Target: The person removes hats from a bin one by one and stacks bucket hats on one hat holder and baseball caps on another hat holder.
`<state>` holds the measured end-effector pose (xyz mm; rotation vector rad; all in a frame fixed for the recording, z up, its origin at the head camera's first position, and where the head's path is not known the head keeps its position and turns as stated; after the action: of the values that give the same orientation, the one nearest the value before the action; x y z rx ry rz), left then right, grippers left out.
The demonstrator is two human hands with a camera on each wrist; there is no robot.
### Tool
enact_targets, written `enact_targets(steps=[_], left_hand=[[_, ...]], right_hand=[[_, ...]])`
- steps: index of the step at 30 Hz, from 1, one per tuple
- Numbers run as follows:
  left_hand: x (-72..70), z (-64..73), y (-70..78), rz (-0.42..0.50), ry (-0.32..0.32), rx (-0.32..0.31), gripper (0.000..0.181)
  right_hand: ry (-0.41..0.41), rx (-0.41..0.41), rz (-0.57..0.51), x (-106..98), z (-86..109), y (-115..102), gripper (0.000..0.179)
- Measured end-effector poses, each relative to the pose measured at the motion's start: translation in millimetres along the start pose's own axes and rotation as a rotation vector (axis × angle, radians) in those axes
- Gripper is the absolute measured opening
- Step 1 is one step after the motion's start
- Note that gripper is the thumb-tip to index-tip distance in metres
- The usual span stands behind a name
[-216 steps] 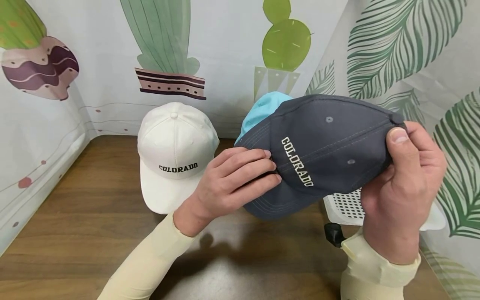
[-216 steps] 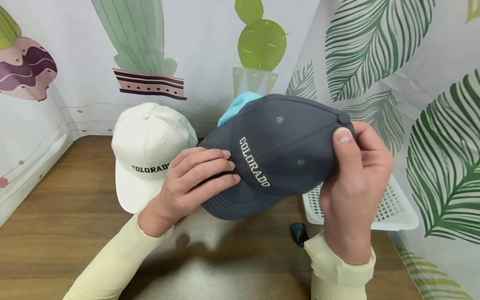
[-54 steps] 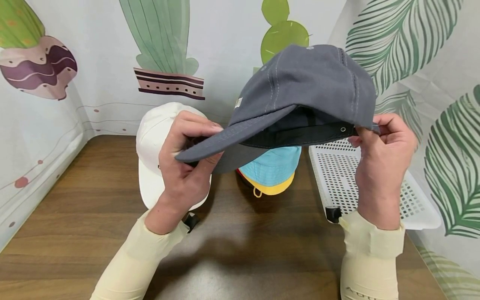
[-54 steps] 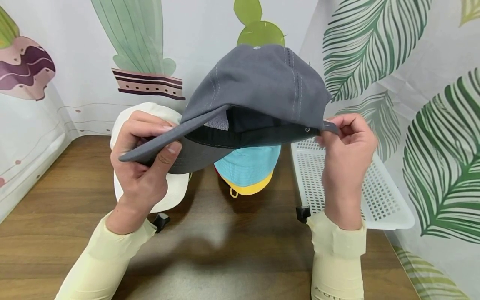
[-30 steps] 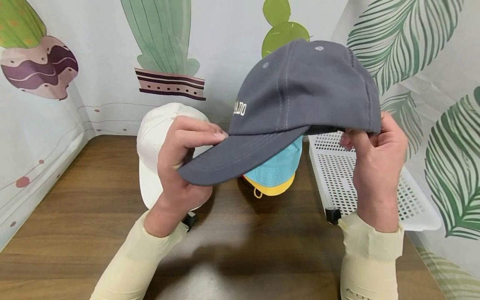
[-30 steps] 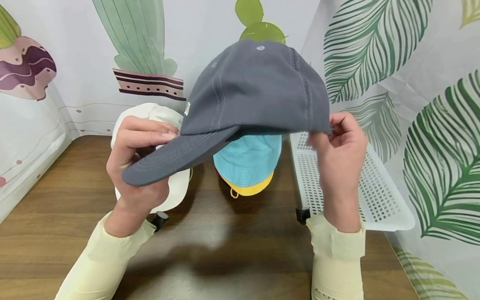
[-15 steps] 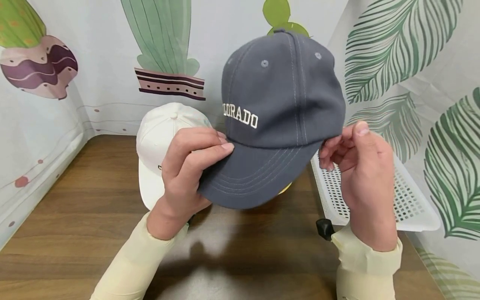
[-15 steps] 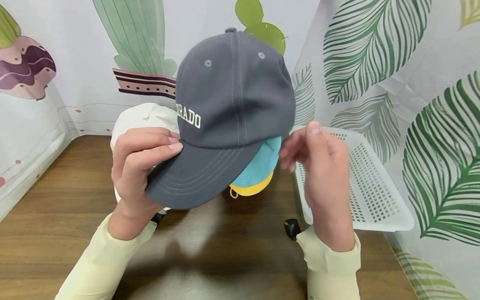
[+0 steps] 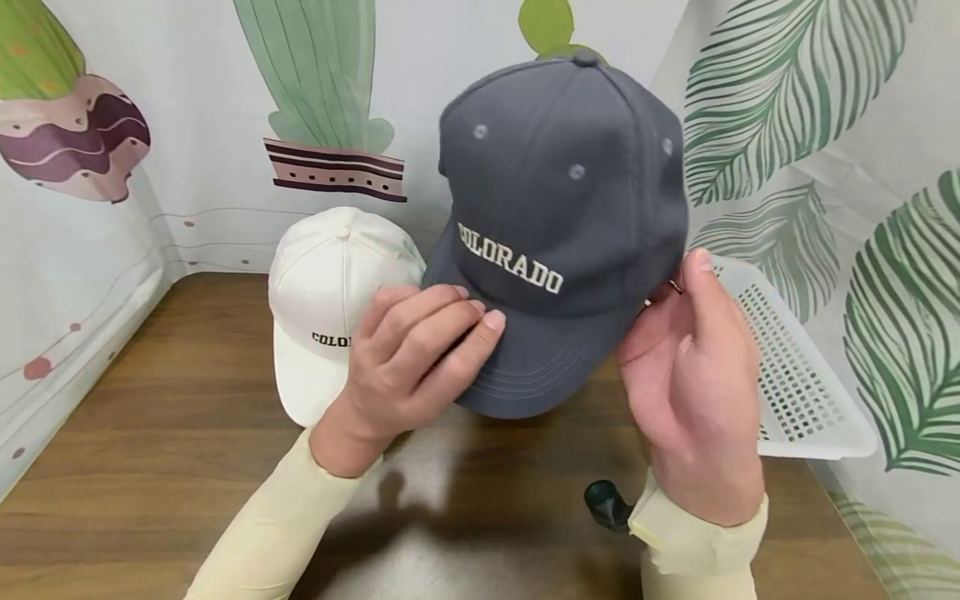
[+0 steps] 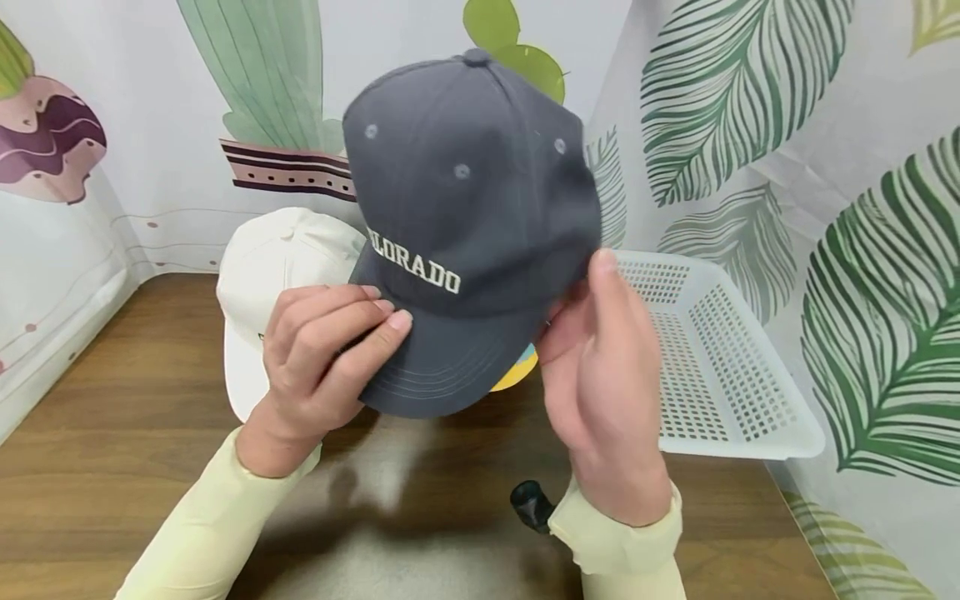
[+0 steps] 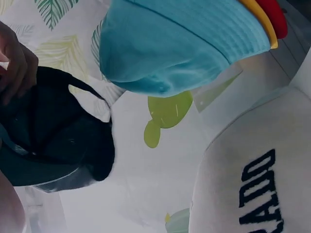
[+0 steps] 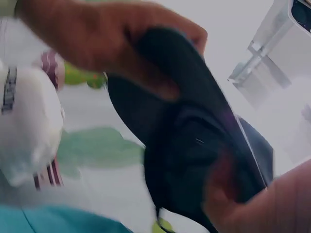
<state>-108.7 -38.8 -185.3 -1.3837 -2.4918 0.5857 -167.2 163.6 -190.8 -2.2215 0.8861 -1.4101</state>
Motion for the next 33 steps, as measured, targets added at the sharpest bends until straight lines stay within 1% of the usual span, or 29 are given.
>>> enact_targets(steps=[2, 4, 5, 7, 9, 10, 11, 13, 15, 17, 18, 19, 20, 21, 22, 23, 24, 25, 26, 27, 28, 29, 30, 32, 33], left_hand=[[2.7, 1.4, 5.9, -0.038, -0.018, 0.066, 0.010], [5.0, 2.9, 10.2, -0.063, -0.035, 0.116, 0.010], [5.9, 3.3, 12.0, -0.071, -0.042, 0.136, 0.011], [7.0, 3.8, 14.9, -0.081, -0.045, 0.169, 0.011], [7.6, 2.8, 17.4, -0.087, -0.043, 0.195, 0.011], [7.8, 1.7, 18.2, -0.085, -0.052, 0.201, 0.011], [8.6, 1.1, 18.7, -0.081, -0.075, 0.203, 0.012], [10.9, 0.0, 18.0, -0.056, -0.153, 0.191, 0.015], [14.1, -0.8, 14.9, -0.009, -0.267, 0.158, 0.020], [17.2, -1.2, 9.8, 0.065, -0.385, 0.100, 0.031], [17.6, -2.6, 6.6, 0.117, -0.425, 0.065, 0.038], [17.0, -5.0, 2.8, 0.179, -0.447, 0.021, 0.046], [15.9, -8.0, -1.7, 0.243, -0.456, -0.027, 0.053], [13.5, -11.4, -7.4, 0.309, -0.445, -0.088, 0.058], [10.0, -14.8, -14.5, 0.366, -0.416, -0.165, 0.060], [6.1, -17.4, -23.3, 0.405, -0.372, -0.251, 0.062], [1.8, -18.1, -33.7, 0.420, -0.326, -0.354, 0.062], [-2.8, -16.1, -45.6, 0.423, -0.277, -0.476, 0.060], [-6.9, -11.1, -57.4, 0.421, -0.238, -0.605, 0.056], [-9.3, -3.0, -68.8, 0.441, -0.218, -0.746, 0.051], [-10.0, 7.1, -78.8, 0.466, -0.214, -0.886, 0.046], [-8.6, 18.2, -86.7, 0.504, -0.233, -1.019, 0.043], [-5.1, 29.2, -91.7, 0.570, -0.270, -1.137, 0.043], [5.4, 49.7, -94.1, 0.743, -0.355, -1.346, 0.045], [11.5, 57.9, -91.7, 0.846, -0.391, -1.435, 0.050]], right_hand=[[0.092, -0.026, -0.071, -2.8, -0.9, 2.7, 0.038], [0.167, -0.043, -0.142, -6.0, -1.5, 5.9, 0.036], [0.205, -0.057, -0.153, -7.9, -1.6, 6.5, 0.035], [0.270, -0.099, -0.195, -11.1, -1.4, 5.7, 0.033], [0.335, -0.149, -0.210, -15.2, -0.6, 3.3, 0.030], [0.365, -0.172, -0.202, -17.3, 0.3, 1.8, 0.030], [0.390, -0.194, -0.192, -19.4, 0.9, 0.3, 0.030], [0.417, -0.219, -0.172, -23.1, 0.3, -2.1, 0.029], [0.425, -0.233, -0.160, -26.7, -1.4, -3.8, 0.027], [0.430, -0.244, -0.158, -30.6, -3.6, -5.8, 0.025], [0.432, -0.247, -0.164, -32.1, -4.6, -6.6, 0.024], [0.435, -0.253, -0.167, -33.4, -5.0, -7.7, 0.023], [0.434, -0.258, -0.174, -34.0, -5.5, -8.5, 0.022], [0.429, -0.261, -0.179, -34.1, -5.8, -9.3, 0.022], [0.420, -0.267, -0.183, -33.6, -6.2, -10.2, 0.021], [0.412, -0.275, -0.156, -32.7, -6.2, -11.3, 0.022], [0.399, -0.280, -0.121, -31.5, -6.3, -12.1, 0.022], [0.385, -0.283, -0.086, -30.0, -6.3, -12.6, 0.023], [0.365, -0.283, -0.076, -28.0, -6.8, -12.1, 0.023], [0.349, -0.283, -0.033, -26.1, -6.9, -11.8, 0.024], [0.336, -0.282, 0.017, -24.2, -6.6, -11.3, 0.025], [0.326, -0.277, 0.069, -22.4, -6.3, -10.3, 0.028], [0.310, -0.266, 0.073, -20.7, -6.1, -8.0, 0.028], [0.279, -0.245, 0.079, -17.3, -6.1, -3.6, 0.029], [0.267, -0.237, 0.111, -15.8, -5.9, -1.8, 0.030]])
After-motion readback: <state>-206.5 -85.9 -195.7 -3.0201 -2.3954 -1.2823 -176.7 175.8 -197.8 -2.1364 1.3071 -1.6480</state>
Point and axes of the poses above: each hand's wrist, its own z-axis away from the middle knuckle, its own x-axis out of the palm, y = z × x, the point moved 9 cm from there along -z, towards the middle knuckle, and after that the axes turned 2 degrees about z, right-handed, at the moved point
